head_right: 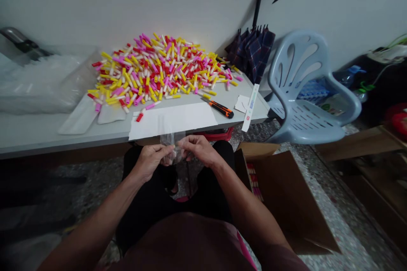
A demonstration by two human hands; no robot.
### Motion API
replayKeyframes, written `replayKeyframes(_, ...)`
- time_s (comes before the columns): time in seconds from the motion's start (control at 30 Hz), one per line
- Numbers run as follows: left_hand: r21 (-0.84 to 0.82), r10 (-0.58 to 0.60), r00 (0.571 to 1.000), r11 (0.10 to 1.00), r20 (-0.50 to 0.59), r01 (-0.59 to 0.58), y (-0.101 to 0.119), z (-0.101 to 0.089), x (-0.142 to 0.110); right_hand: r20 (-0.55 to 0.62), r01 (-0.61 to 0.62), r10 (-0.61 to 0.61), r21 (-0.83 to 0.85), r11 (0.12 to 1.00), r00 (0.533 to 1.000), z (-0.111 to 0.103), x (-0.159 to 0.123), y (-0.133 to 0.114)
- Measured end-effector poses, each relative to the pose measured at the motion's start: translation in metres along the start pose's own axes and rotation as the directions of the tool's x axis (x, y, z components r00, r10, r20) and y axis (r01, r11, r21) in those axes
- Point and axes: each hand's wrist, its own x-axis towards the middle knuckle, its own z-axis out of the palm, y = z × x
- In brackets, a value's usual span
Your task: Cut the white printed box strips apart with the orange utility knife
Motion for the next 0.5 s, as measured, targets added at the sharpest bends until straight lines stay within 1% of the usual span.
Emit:
replayKeyframes(0.07, -0.001, -0.01, 1.0, 1.0, 0.007, 0.01, -0.001, -0.002, -0.001, -0.02, 0.001, -0.001, 0.02, 1.0, 1.0, 0.0, 0.003, 0.004)
replayKeyframes(0.13, -0.005, -0.014, 0.998, 1.0, 0.056, 0.014, -0.002, -0.005, -0.004, -0.044, 0.027, -0.026, 0.021, 0.999, 0.999, -0.001, 0.005, 0.005)
replayKeyframes(0.2, -0.006, -0.02, 0.994, 1.0, 0.108, 0.021, -0.007, -0.01, -0.007, -0.025, 0.056, -0.057, -0.047, 0.997, 0.998, -0.002, 0.007, 0.006)
replayKeyframes(0.27, 0.0, -0.032, 0.992, 0.999, 0.124, 0.033, -0.013, -0.015, -0.01, 0.038, 0.086, -0.081, -0.158, 0.984, 0.996, 0.0, 0.01, 0.006)
replayKeyframes(0.33, 0.022, -0.039, 0.994, 0.999, 0.097, 0.037, -0.021, -0.02, -0.013, 0.103, 0.122, -0.098, -0.256, 0.959, 0.99, 0.003, 0.015, 0.006)
replayKeyframes(0.4, 0.08, -0.025, 0.997, 0.997, 0.074, 0.019, -0.026, -0.025, -0.014, 0.136, 0.152, -0.116, -0.298, 0.942, 0.984, 0.006, 0.023, 0.007)
replayKeyframes(0.47, 0.171, 0.023, 0.999, 0.985, 0.042, -0.03, -0.028, -0.031, -0.013, 0.129, 0.164, -0.132, -0.289, 0.943, 0.983, 0.008, 0.031, 0.006)
replayKeyframes(0.5, 0.231, 0.069, 0.998, 0.971, 0.003, -0.067, -0.028, -0.036, -0.012, 0.109, 0.165, -0.14, -0.277, 0.946, 0.984, 0.007, 0.035, 0.006)
